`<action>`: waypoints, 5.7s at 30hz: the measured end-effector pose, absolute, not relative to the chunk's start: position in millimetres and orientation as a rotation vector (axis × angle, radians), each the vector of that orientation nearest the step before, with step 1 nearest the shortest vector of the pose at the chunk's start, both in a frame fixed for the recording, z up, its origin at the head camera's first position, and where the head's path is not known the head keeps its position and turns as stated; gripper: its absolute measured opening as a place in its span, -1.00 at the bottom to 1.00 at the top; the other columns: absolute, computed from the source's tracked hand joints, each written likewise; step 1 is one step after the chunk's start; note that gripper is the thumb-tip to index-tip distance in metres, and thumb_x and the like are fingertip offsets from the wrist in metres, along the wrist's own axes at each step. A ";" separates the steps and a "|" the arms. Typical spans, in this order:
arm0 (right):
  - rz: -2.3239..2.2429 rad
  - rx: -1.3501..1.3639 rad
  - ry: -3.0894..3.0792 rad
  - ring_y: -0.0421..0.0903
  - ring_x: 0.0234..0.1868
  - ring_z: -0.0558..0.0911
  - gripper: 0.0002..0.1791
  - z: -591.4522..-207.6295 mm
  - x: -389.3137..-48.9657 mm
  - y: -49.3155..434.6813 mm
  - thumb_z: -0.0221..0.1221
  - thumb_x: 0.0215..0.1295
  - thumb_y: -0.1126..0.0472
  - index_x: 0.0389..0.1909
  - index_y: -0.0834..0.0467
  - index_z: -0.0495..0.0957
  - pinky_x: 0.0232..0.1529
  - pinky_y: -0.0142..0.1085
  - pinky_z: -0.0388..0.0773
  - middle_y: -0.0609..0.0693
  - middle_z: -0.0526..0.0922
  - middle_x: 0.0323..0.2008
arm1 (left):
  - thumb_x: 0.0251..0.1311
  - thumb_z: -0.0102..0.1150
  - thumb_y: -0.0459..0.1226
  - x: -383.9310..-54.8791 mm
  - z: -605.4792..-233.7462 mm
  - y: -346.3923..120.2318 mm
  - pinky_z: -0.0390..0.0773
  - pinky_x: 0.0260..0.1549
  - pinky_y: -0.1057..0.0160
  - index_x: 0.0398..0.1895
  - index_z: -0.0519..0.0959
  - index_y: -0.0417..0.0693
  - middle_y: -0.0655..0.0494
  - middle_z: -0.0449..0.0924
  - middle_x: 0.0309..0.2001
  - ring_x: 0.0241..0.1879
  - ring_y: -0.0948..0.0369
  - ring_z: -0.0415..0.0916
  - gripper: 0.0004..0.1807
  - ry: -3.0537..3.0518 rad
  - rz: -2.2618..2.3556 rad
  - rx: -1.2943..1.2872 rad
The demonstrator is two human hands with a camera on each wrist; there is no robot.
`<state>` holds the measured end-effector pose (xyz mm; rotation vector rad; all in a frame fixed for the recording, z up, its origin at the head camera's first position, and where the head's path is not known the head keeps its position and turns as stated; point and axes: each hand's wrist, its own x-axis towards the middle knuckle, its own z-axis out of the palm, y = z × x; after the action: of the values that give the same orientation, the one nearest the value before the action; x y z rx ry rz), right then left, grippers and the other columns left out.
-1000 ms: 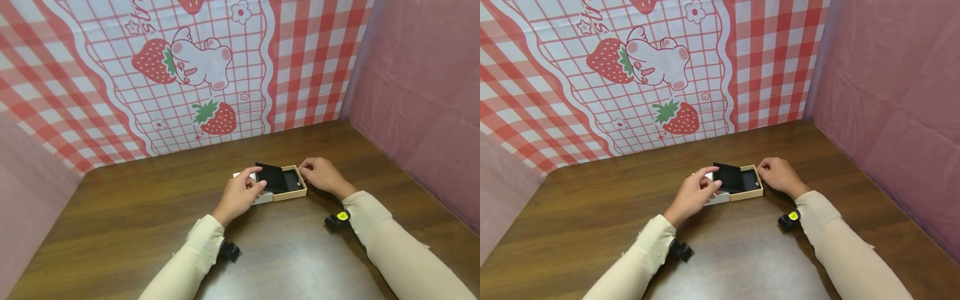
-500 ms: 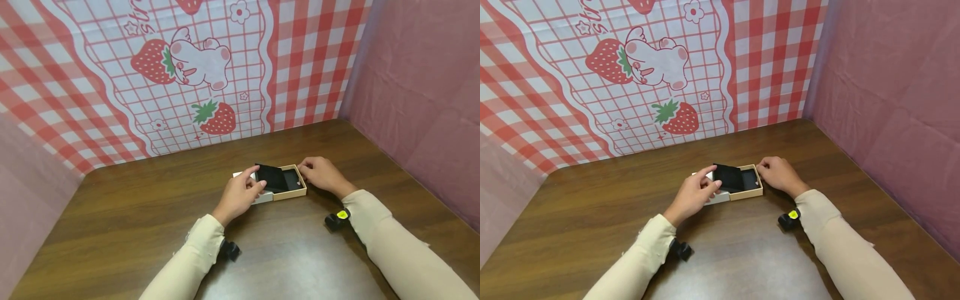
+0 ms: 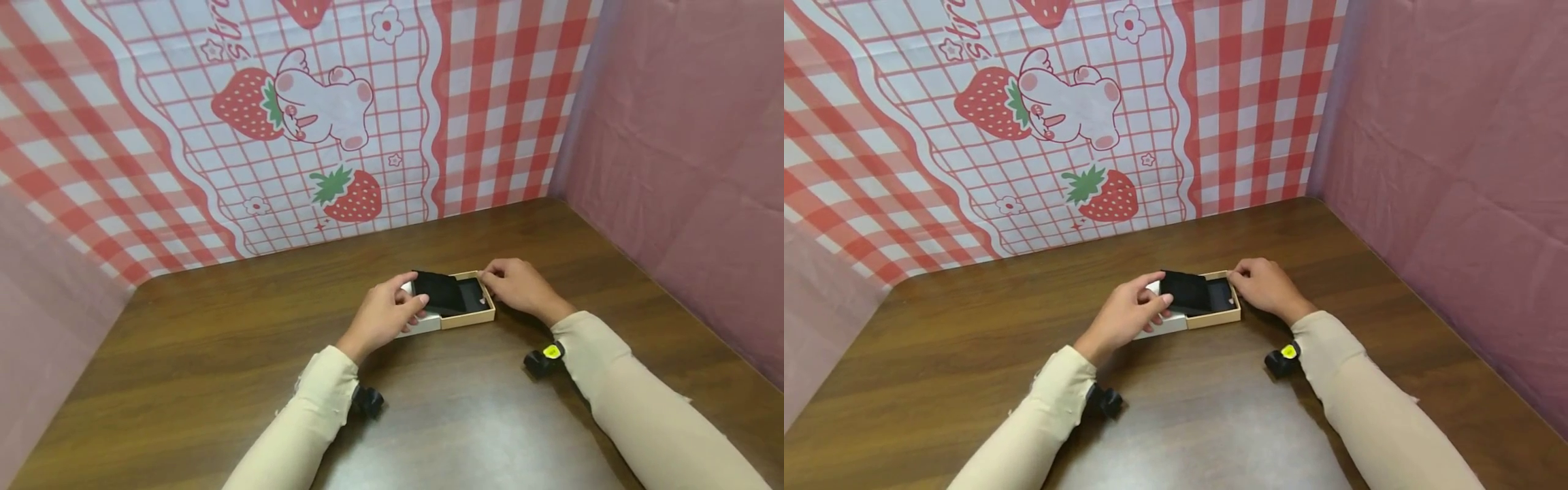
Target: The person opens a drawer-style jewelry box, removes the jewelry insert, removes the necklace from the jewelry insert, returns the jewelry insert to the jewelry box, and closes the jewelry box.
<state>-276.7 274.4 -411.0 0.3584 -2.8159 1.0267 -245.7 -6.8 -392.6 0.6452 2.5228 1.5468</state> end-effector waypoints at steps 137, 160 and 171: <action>0.978 0.320 -2.845 -0.05 -0.34 0.53 -0.67 -410.8 -277.1 270.2 0.25 0.34 -0.01 -0.17 0.20 0.66 -0.29 -0.20 0.44 0.01 0.64 -0.36 | 0.30 0.17 -0.02 -227.2 -394.4 41.9 0.50 -0.38 0.20 -0.05 0.77 0.35 0.29 0.55 -0.12 -0.24 0.19 0.57 -0.75 3.127 0.619 0.921; 1.040 0.342 -2.841 -0.07 -0.35 0.55 -0.71 -410.4 -274.7 268.0 0.32 0.30 0.04 -0.21 0.21 0.65 -0.30 -0.23 0.46 -0.01 0.65 -0.38 | 0.32 0.13 -0.02 -225.3 -393.8 42.5 0.52 -0.37 0.17 -0.07 0.78 0.36 0.29 0.56 -0.10 -0.26 0.16 0.57 -0.74 3.122 0.592 0.926; 1.029 0.343 -2.826 -0.08 -0.38 0.53 -0.72 -410.8 -276.3 268.5 0.34 0.28 0.05 -0.24 0.22 0.66 -0.33 -0.22 0.45 -0.02 0.63 -0.43 | 0.29 0.16 -0.01 -226.7 -393.8 42.7 0.51 -0.40 0.18 -0.12 0.77 0.32 0.31 0.57 -0.15 -0.29 0.17 0.58 -0.77 3.141 0.590 0.917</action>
<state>-276.3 268.5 -410.8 0.3425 -2.8261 1.0288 -226.7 42.7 -393.8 0.9170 3.1411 0.5898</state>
